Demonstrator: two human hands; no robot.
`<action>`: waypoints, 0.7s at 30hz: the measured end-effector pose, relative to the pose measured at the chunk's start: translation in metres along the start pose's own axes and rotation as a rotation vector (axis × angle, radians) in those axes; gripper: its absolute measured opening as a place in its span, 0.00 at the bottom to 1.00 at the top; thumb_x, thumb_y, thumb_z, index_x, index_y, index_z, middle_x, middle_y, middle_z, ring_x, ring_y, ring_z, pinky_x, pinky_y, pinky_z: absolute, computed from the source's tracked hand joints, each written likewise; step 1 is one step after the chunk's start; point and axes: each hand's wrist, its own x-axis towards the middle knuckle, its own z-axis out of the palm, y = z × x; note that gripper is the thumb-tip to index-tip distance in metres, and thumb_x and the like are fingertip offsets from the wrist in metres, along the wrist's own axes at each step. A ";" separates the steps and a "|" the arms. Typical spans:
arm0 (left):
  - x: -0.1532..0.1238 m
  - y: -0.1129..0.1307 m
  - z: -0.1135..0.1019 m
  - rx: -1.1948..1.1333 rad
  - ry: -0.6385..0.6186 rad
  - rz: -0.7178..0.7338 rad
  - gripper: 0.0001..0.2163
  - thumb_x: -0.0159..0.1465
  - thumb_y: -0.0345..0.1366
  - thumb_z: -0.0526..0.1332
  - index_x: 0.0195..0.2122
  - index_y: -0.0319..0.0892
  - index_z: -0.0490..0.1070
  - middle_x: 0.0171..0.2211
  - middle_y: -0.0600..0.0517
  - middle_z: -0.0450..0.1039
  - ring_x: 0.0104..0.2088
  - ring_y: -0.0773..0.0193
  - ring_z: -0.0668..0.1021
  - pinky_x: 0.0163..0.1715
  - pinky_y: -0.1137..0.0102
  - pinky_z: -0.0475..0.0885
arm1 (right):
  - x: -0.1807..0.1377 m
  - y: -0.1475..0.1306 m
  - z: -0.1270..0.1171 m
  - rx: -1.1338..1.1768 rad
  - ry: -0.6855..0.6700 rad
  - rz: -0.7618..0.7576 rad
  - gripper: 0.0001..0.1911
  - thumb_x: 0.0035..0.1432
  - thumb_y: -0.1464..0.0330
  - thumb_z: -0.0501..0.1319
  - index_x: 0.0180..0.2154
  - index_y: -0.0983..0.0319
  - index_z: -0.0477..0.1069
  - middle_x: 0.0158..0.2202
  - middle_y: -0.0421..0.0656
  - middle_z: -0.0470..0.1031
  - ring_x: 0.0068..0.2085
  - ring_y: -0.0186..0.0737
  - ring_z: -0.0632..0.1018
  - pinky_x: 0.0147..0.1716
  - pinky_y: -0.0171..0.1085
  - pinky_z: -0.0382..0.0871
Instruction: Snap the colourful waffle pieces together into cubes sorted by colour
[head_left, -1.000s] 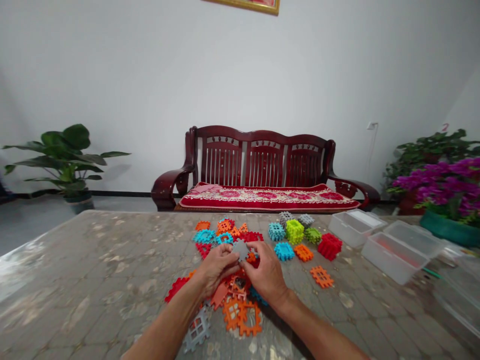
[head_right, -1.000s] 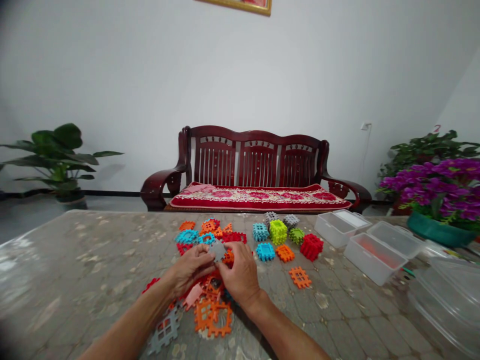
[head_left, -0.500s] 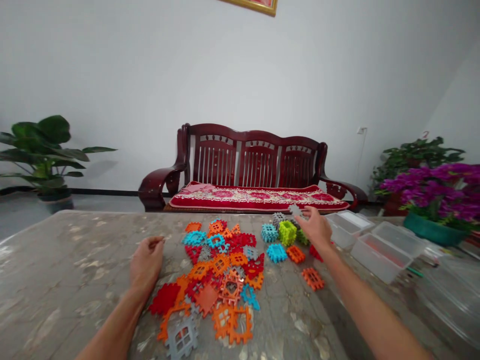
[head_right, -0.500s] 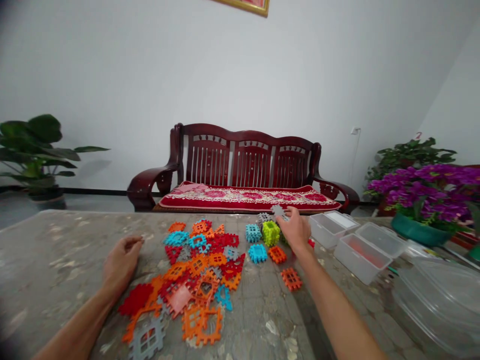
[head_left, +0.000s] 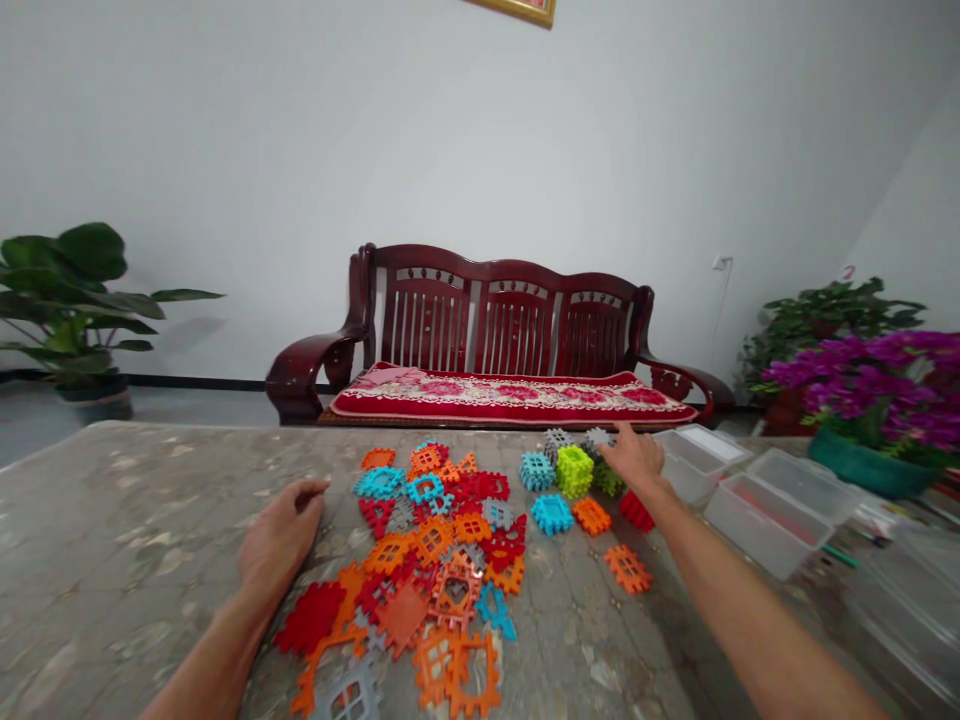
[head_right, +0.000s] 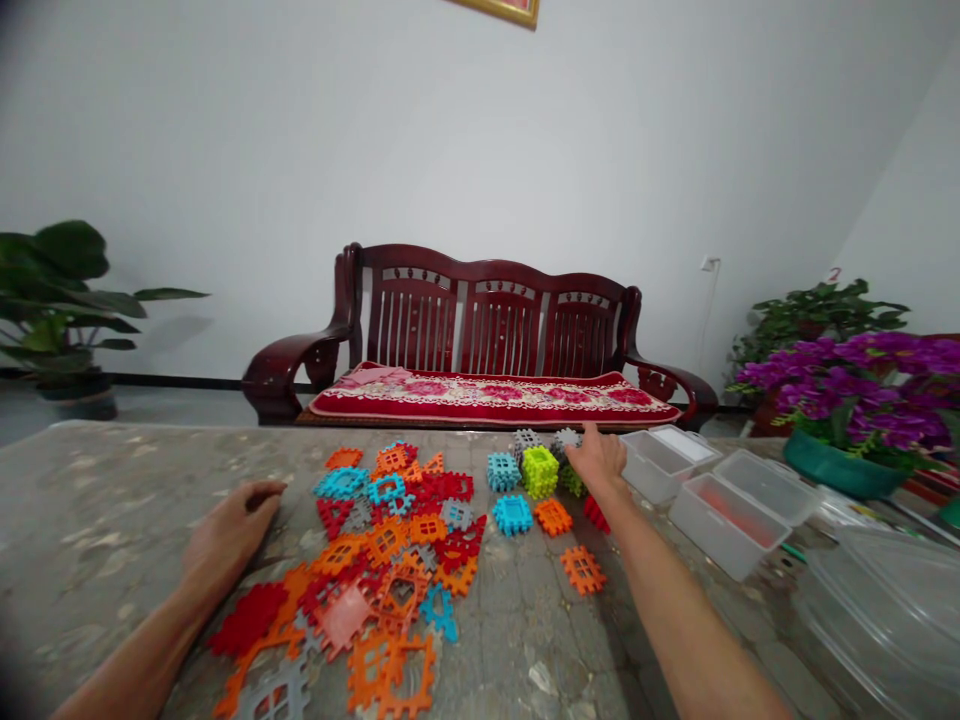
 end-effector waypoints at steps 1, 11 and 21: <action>0.000 0.000 0.000 0.008 0.002 0.004 0.18 0.61 0.44 0.55 0.49 0.47 0.76 0.46 0.46 0.80 0.45 0.46 0.80 0.37 0.61 0.74 | 0.000 -0.001 -0.001 0.024 0.000 0.002 0.24 0.55 0.57 0.64 0.51 0.59 0.72 0.41 0.50 0.81 0.47 0.55 0.78 0.46 0.47 0.67; -0.003 0.002 -0.001 0.029 0.000 0.017 0.18 0.62 0.44 0.54 0.49 0.47 0.76 0.45 0.47 0.81 0.44 0.48 0.81 0.36 0.63 0.73 | -0.007 -0.046 -0.019 0.317 -0.151 -0.021 0.29 0.54 0.53 0.64 0.54 0.59 0.69 0.45 0.45 0.81 0.49 0.51 0.78 0.45 0.42 0.68; -0.006 0.006 -0.003 0.049 -0.005 0.014 0.17 0.64 0.42 0.53 0.49 0.48 0.76 0.46 0.49 0.81 0.45 0.51 0.81 0.37 0.66 0.73 | -0.010 -0.049 -0.019 0.224 -0.151 -0.064 0.28 0.55 0.53 0.63 0.54 0.59 0.70 0.45 0.47 0.81 0.51 0.54 0.78 0.48 0.45 0.68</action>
